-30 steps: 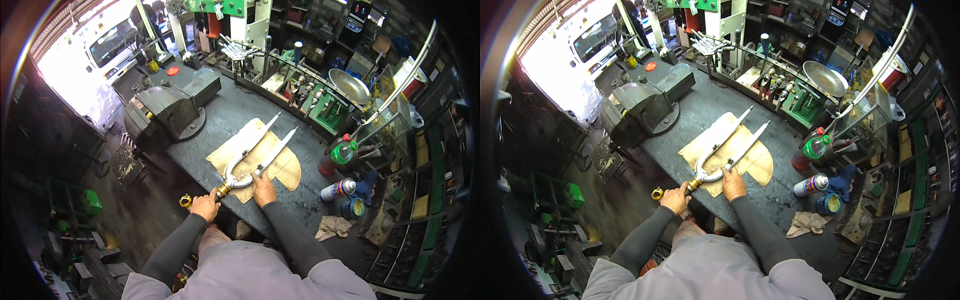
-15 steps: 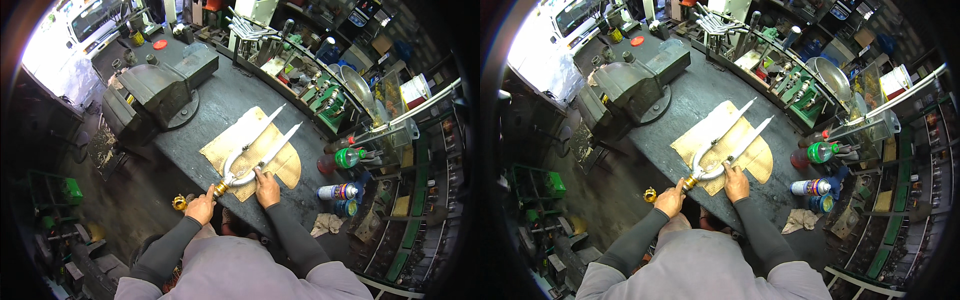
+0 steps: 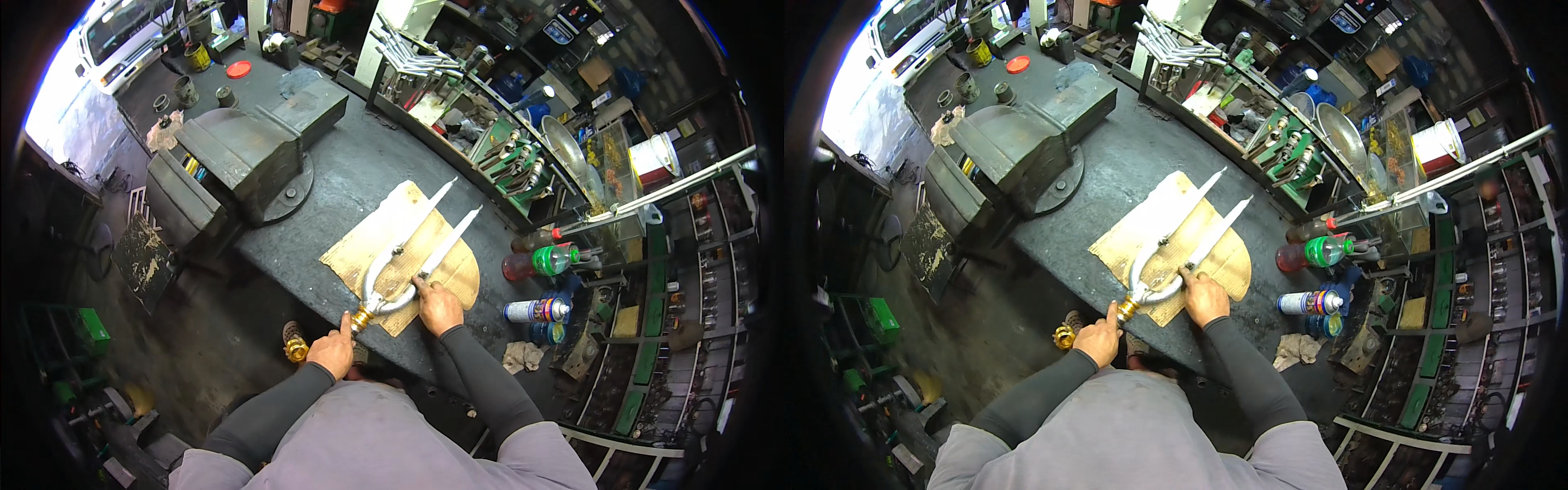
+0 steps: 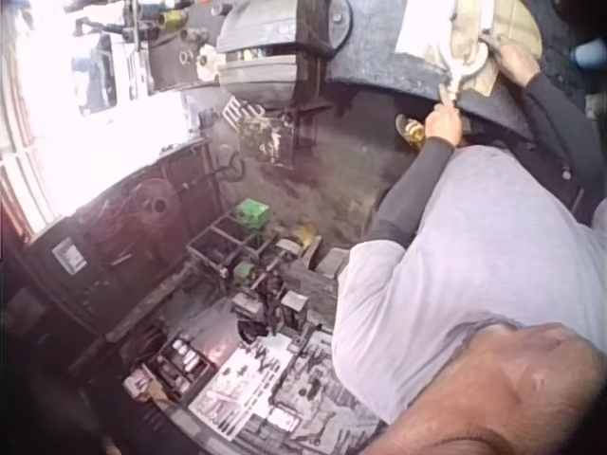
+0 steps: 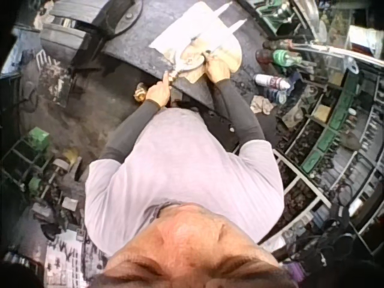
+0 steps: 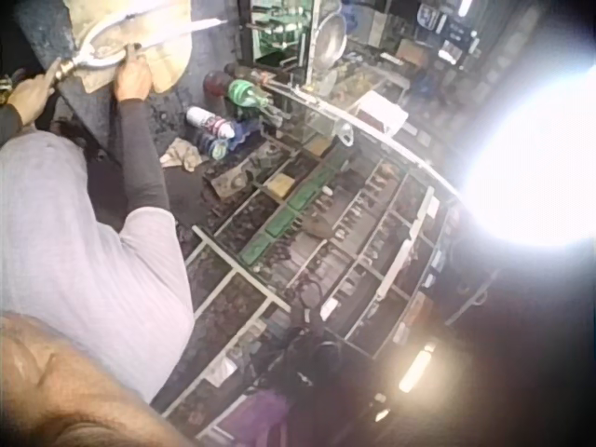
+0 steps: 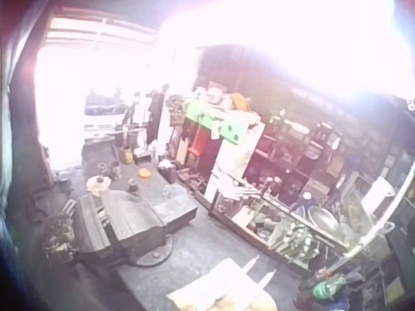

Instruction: The person cleans a bicycle fork by spraying it with a cleaning agent and wiping it with a cloth. They rotate the fork to clean different sides and continue wiping until the surface appears clean.

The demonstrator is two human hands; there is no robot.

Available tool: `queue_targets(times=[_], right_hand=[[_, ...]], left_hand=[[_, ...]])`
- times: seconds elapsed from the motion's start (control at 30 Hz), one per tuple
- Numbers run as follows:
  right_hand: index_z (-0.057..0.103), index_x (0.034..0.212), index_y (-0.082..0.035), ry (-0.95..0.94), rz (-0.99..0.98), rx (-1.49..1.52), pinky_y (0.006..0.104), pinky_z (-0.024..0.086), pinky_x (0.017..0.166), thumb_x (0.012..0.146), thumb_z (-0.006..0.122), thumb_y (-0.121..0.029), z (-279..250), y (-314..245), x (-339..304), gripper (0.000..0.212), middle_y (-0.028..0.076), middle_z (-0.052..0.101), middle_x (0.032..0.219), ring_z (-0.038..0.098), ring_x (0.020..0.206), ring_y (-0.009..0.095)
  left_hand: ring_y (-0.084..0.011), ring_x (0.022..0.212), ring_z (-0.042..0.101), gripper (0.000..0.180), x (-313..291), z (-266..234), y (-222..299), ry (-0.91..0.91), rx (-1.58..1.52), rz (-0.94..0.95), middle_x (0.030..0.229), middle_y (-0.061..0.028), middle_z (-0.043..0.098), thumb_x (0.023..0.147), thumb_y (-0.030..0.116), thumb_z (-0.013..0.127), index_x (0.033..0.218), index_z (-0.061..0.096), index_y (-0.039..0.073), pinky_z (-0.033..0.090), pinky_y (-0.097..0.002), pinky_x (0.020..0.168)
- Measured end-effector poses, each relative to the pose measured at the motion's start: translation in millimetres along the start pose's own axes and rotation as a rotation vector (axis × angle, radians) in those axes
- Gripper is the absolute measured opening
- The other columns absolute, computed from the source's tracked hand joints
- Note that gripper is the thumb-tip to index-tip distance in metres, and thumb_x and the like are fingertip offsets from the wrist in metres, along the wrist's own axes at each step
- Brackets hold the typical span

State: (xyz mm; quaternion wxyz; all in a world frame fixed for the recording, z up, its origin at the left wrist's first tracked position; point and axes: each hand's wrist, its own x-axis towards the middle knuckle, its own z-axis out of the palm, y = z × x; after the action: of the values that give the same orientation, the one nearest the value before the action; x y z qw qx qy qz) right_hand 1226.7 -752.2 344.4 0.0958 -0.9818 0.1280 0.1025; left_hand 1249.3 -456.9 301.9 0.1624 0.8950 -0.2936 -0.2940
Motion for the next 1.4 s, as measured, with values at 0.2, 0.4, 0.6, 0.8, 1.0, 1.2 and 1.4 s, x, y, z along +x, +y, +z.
queue_targets(times=[0.2,0.4,0.6,0.8,1.0,1.2,1.4], right_hand=[[0.064,0.156,-0.014,0.134,-0.136,0.037,0.0535,0.061,0.074,0.103,0.058,-0.009,28.8,-2.2,-17.7,0.054,0.022,0.073,0.098,0.075,0.083,0.040],[0.062,0.156,-0.005,0.284,-0.292,0.141,0.0484,0.061,0.069,0.098,0.062,-0.011,61.8,-36.1,-52.1,0.058,0.019,0.070,0.091,0.073,0.077,0.035],[0.063,0.154,-0.009,0.246,-0.218,0.107,0.0524,0.057,0.070,0.100,0.063,-0.010,73.6,-23.0,-45.1,0.054,0.017,0.068,0.091,0.071,0.078,0.037],[0.065,0.156,-0.014,0.407,-0.103,0.133,0.0500,0.059,0.069,0.098,0.064,-0.009,67.6,5.0,-37.9,0.057,0.015,0.067,0.091,0.071,0.076,0.033],[0.065,0.154,-0.012,0.342,-0.260,0.234,0.0503,0.058,0.070,0.101,0.061,-0.007,82.6,2.2,-40.6,0.054,0.014,0.067,0.088,0.071,0.079,0.035],[0.061,0.159,-0.015,0.259,-0.385,0.325,0.0511,0.059,0.075,0.099,0.058,-0.005,70.9,29.2,-26.3,0.061,0.015,0.069,0.091,0.071,0.082,0.039],[0.060,0.161,-0.016,0.300,-0.275,0.387,0.0513,0.062,0.078,0.100,0.059,-0.007,66.7,30.2,-18.1,0.061,0.017,0.075,0.099,0.074,0.086,0.039]], left_hand=[[-0.0405,0.086,0.080,0.078,3.5,-0.4,0.0,-0.025,0.032,0.014,0.101,-0.0242,0.078,0.111,0.035,0.062,0.171,0.032,-0.005,0.065,-0.0513,0.075],[-0.0409,0.089,0.081,0.082,7.3,4.1,-0.3,-0.040,0.088,0.014,0.102,-0.0259,0.079,0.111,0.035,0.062,0.172,0.026,-0.006,0.065,-0.0512,0.077],[-0.0484,0.094,0.078,0.079,4.5,-3.1,-1.0,-0.017,0.082,-0.008,0.100,-0.0311,0.078,0.111,0.031,0.062,0.168,0.026,-0.009,0.062,-0.0565,0.083],[-0.0484,0.097,0.077,0.082,6.8,-4.9,3.8,-0.057,0.084,-0.005,0.104,-0.0330,0.077,0.110,0.029,0.063,0.168,0.022,-0.011,0.060,-0.0585,0.087],[-0.0465,0.095,0.078,0.085,6.7,-3.9,2.6,-0.097,0.117,-0.017,0.103,-0.0300,0.078,0.109,0.031,0.064,0.170,0.020,-0.009,0.062,-0.0552,0.084],[-0.0489,0.105,0.076,0.085,11.5,-2.7,0.9,-0.124,0.092,-0.033,0.114,-0.0349,0.075,0.109,0.031,0.064,0.170,0.020,-0.008,0.060,-0.0564,0.093],[-0.0495,0.104,0.077,0.085,10.1,-6.7,5.7,-0.148,0.093,-0.075,0.116,-0.0358,0.075,0.109,0.030,0.064,0.171,0.019,-0.008,0.060,-0.0567,0.093]])
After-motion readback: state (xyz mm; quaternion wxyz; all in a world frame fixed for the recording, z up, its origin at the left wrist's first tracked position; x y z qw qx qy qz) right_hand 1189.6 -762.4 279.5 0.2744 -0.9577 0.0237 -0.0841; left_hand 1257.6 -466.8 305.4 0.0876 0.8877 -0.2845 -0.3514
